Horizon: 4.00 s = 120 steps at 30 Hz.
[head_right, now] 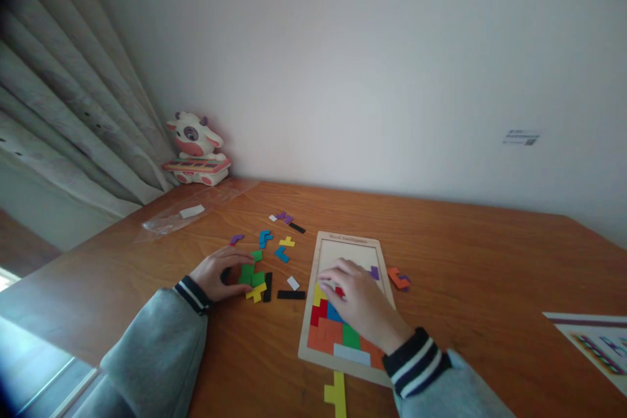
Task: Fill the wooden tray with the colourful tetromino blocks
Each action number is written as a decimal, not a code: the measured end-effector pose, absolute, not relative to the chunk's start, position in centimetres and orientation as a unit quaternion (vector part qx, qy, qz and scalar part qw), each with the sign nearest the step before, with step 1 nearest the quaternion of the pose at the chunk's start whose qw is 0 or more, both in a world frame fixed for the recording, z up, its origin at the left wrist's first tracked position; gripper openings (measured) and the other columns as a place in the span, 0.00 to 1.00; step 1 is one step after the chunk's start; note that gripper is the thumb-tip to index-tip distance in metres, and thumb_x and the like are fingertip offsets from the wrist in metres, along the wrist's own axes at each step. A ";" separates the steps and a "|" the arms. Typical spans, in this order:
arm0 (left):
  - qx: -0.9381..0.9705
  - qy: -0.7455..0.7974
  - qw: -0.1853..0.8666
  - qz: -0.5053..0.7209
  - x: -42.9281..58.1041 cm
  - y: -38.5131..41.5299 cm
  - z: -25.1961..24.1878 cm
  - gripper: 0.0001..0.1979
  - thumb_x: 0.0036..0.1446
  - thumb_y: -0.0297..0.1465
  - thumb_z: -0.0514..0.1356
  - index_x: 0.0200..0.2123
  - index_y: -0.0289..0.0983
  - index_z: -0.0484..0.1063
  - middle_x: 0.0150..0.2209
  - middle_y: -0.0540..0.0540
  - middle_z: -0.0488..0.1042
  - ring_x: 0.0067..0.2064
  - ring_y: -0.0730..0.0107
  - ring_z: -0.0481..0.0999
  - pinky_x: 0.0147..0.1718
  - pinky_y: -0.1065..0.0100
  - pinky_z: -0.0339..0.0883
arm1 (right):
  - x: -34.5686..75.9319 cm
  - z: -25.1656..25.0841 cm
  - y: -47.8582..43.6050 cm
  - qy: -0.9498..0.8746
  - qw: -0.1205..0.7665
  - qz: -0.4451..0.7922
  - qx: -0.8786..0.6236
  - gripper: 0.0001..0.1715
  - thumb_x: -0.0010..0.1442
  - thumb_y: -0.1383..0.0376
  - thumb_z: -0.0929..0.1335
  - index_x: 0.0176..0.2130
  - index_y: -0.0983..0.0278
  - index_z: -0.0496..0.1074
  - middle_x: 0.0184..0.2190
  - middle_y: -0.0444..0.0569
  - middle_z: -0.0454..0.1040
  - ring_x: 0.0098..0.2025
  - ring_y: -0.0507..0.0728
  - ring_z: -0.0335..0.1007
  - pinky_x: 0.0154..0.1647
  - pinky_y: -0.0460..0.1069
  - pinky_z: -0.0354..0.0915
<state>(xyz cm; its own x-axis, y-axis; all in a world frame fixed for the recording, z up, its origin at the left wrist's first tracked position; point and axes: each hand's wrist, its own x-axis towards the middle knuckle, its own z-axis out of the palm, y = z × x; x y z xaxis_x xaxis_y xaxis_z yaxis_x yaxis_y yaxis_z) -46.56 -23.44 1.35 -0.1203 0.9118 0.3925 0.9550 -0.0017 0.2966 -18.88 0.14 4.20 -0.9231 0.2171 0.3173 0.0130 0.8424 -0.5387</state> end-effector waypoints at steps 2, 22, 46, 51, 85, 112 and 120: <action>-0.658 -0.701 0.049 -0.269 -46.0 -23.5 1.1 0.22 0.51 0.45 0.67 0.45 0.39 0.76 0.45 0.41 0.78 0.47 0.60 0.77 0.49 0.59 0.72 | -21.9 4.9 -2.8 -0.946 0.171 0.276 -0.015 0.10 0.66 0.63 0.65 0.42 0.59 0.77 0.39 0.47 0.75 0.42 0.56 0.71 0.47 0.51 0.66; -0.634 -0.713 0.099 -0.281 -45.9 -25.0 -0.9 0.17 0.58 0.32 0.58 0.52 0.41 0.71 0.41 0.45 0.79 0.39 0.67 0.79 0.40 0.69 0.74 | -33.0 3.8 -7.5 -0.950 0.024 0.261 -0.170 0.21 0.44 0.55 0.78 0.39 0.57 0.79 0.39 0.47 0.80 0.42 0.58 0.75 0.37 0.46 0.63; -0.475 -0.711 0.005 -0.518 -43.7 -23.3 -0.1 0.12 0.59 0.35 0.62 0.45 0.38 0.73 0.39 0.45 0.81 0.39 0.65 0.82 0.40 0.65 0.78 | -26.2 4.8 -1.7 -0.866 0.214 0.431 -0.137 0.17 0.56 0.58 0.72 0.45 0.62 0.74 0.35 0.47 0.79 0.35 0.53 0.75 0.38 0.47 0.68; -0.467 -0.687 -0.038 -0.555 -39.1 -17.0 0.2 0.10 0.59 0.35 0.62 0.42 0.38 0.77 0.39 0.45 0.81 0.39 0.66 0.81 0.40 0.66 0.77 | -19.0 2.3 5.4 -0.840 0.246 0.443 -0.195 0.23 0.59 0.49 0.68 0.44 0.63 0.76 0.37 0.51 0.79 0.36 0.57 0.75 0.35 0.50 0.70; -0.660 -0.662 -0.067 -0.350 -35.5 -9.1 -0.1 0.06 0.58 0.34 0.65 0.39 0.40 0.80 0.34 0.47 0.79 0.37 0.66 0.74 0.41 0.66 0.65 | -14.3 -0.1 7.1 -0.909 0.189 0.332 -0.163 0.15 0.65 0.57 0.64 0.43 0.62 0.75 0.36 0.49 0.74 0.33 0.55 0.70 0.35 0.50 0.67; -0.679 -0.639 -0.068 -0.356 -35.5 -9.2 0.0 0.05 0.58 0.31 0.64 0.37 0.39 0.79 0.35 0.48 0.79 0.39 0.67 0.75 0.43 0.67 0.65 | -13.7 -0.5 8.1 -0.918 0.186 0.322 -0.140 0.12 0.65 0.64 0.62 0.45 0.60 0.73 0.43 0.52 0.74 0.46 0.59 0.72 0.49 0.55 0.68; -0.681 -0.636 -0.066 -0.356 -35.4 -9.1 -0.1 0.05 0.59 0.31 0.63 0.37 0.38 0.79 0.35 0.47 0.79 0.39 0.67 0.75 0.43 0.67 0.65 | -13.6 -0.4 8.3 -0.920 0.177 0.322 -0.138 0.12 0.65 0.64 0.62 0.45 0.61 0.72 0.44 0.53 0.73 0.46 0.59 0.71 0.50 0.56 0.67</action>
<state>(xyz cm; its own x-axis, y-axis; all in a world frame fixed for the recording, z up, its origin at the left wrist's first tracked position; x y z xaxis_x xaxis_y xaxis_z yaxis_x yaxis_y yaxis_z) -35.42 -9.14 -0.06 -0.0631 0.9141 0.4006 0.8198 -0.1814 0.5432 -13.62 8.27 -0.42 -0.8995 0.3677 0.2359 0.1406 0.7549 -0.6406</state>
